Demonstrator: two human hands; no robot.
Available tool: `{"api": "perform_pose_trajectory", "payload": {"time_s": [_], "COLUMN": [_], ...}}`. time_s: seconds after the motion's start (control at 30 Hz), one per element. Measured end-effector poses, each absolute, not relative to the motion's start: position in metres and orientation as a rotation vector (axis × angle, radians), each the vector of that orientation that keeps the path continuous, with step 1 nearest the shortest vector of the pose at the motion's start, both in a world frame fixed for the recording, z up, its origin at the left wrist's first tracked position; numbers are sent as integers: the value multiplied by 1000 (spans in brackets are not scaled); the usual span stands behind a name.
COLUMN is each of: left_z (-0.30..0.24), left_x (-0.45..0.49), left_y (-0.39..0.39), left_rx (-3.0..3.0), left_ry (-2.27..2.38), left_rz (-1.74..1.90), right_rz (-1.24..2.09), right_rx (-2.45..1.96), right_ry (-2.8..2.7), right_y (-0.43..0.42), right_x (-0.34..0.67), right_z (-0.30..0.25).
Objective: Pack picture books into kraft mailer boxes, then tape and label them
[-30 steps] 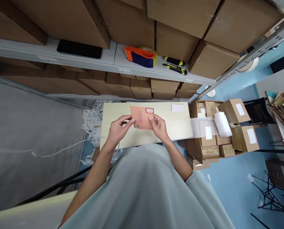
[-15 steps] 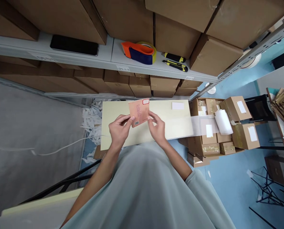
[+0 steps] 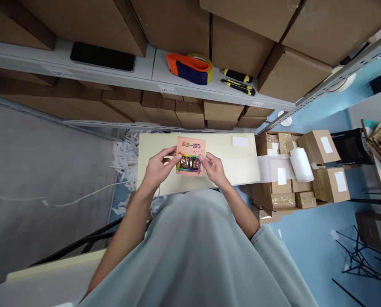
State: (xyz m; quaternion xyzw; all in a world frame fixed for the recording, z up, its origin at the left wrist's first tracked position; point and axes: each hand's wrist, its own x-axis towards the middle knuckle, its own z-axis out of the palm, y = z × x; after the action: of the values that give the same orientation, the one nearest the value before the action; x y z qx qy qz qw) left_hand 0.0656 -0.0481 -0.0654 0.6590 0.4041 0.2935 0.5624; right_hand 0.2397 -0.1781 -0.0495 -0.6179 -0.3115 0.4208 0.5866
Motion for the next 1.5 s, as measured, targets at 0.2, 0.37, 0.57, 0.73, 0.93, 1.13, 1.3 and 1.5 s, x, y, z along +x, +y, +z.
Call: {"api": "perform_pose_trajectory", "payload": {"time_s": [0.2, 0.37, 0.57, 0.73, 0.93, 1.13, 1.3, 1.5], "left_z": [-55, -48, -43, -40, -46, -55, -53, -50], "left_x": [60, 64, 77, 89, 80, 61, 60, 60], "left_y": [-46, -53, -69, -95, -82, -46, -45, -53], "left_rx": [1552, 1638, 1581, 1621, 1715, 1656, 1617, 1617], "left_ry": [966, 1005, 1045, 918, 870, 942, 900, 851], "left_rz": [657, 859, 1109, 1008, 858, 768, 796, 820], "right_rz": [1019, 820, 677, 851, 901, 988, 898, 654], "right_rx": [-1447, -1507, -1527, -1456, -1448, -1409, -1459, -1520], "right_ry": [-847, -782, -714, -640, -618, -738, -854, -1020], "right_y": [-177, -175, -179, -171, -168, -179, -182, -185], "right_x": [251, 249, 216, 193, 220, 239, 251, 259], "right_z": [-53, -53, -38, -39, -45, -45, -38, -27]}}
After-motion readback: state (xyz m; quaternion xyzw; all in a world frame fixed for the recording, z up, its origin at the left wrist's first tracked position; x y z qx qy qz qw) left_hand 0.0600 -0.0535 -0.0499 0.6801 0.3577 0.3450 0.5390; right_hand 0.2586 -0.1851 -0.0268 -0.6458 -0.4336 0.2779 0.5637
